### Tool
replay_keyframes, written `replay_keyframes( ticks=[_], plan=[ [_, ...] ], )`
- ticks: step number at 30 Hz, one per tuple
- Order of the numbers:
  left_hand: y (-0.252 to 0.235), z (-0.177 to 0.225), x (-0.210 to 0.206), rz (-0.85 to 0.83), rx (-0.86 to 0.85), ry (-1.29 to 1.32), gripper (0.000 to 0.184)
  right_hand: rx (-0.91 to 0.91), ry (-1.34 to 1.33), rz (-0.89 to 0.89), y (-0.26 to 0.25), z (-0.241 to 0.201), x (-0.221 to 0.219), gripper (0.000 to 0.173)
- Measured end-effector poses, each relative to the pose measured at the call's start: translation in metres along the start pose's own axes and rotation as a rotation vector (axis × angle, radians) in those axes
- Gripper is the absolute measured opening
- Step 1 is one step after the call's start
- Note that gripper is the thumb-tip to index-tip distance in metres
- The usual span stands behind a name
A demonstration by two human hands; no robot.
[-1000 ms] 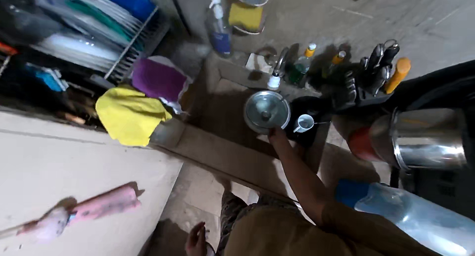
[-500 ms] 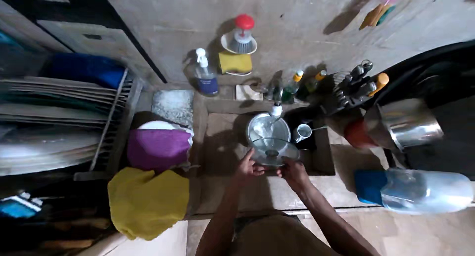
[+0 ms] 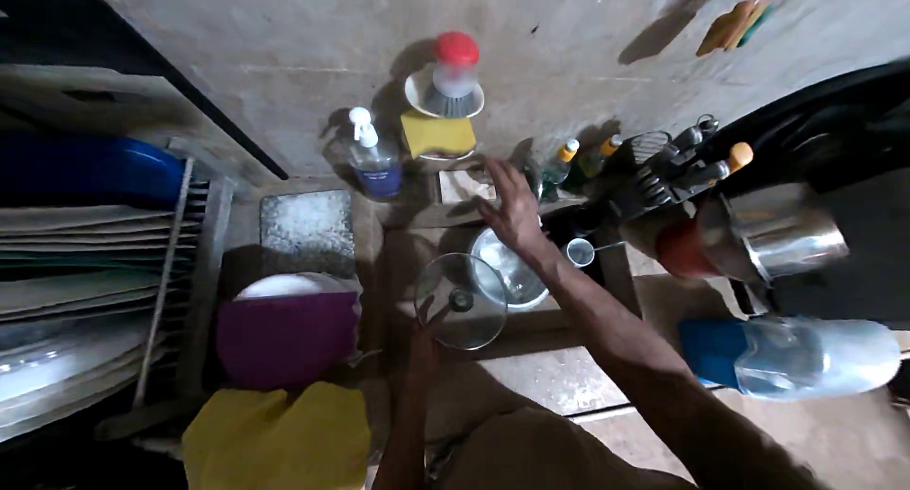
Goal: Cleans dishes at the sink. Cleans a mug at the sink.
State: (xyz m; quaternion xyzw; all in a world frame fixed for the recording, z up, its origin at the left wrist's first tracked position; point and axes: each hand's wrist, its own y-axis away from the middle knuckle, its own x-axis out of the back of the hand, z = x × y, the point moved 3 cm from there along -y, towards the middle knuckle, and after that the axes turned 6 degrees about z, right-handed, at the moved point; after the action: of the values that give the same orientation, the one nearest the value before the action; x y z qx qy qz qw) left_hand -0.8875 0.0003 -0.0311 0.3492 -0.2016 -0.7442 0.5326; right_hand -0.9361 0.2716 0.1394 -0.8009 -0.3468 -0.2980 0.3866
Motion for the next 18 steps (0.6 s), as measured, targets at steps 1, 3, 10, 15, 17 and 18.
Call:
replay_keyframes(
  ticks=[1, 3, 10, 15, 17, 18],
  plan=[
    [-0.004, -0.003, -0.002, -0.055, -0.017, 0.02, 0.051, 0.022, 0.02, 0.026, -0.025, -0.002, -0.009, 0.065],
    [-0.01, -0.008, -0.011, -0.129, -0.005, 0.05, 0.053, 0.035, 0.052, 0.048, -0.06, -0.002, -0.023, 0.062],
    [-0.049, -0.036, -0.066, -0.156, 0.147, -0.073, 0.05, 0.031, -0.027, 0.122, -0.088, 0.006, -0.033, 0.022],
    [-0.079, -0.06, -0.08, -0.247, 0.101, -0.106, 0.052, 0.178, -0.103, 0.144, -0.054, 0.005, 0.018, 0.015],
    [-0.08, -0.062, -0.082, -0.23, 0.101, -0.171, 0.057, 0.174, -0.136, 0.163, -0.014, 0.009, 0.045, 0.014],
    [-0.078, -0.061, -0.082, -0.228, 0.092, -0.214, 0.058, 0.132, -0.161, 0.162, 0.01, 0.014, 0.057, 0.015]
  ],
)
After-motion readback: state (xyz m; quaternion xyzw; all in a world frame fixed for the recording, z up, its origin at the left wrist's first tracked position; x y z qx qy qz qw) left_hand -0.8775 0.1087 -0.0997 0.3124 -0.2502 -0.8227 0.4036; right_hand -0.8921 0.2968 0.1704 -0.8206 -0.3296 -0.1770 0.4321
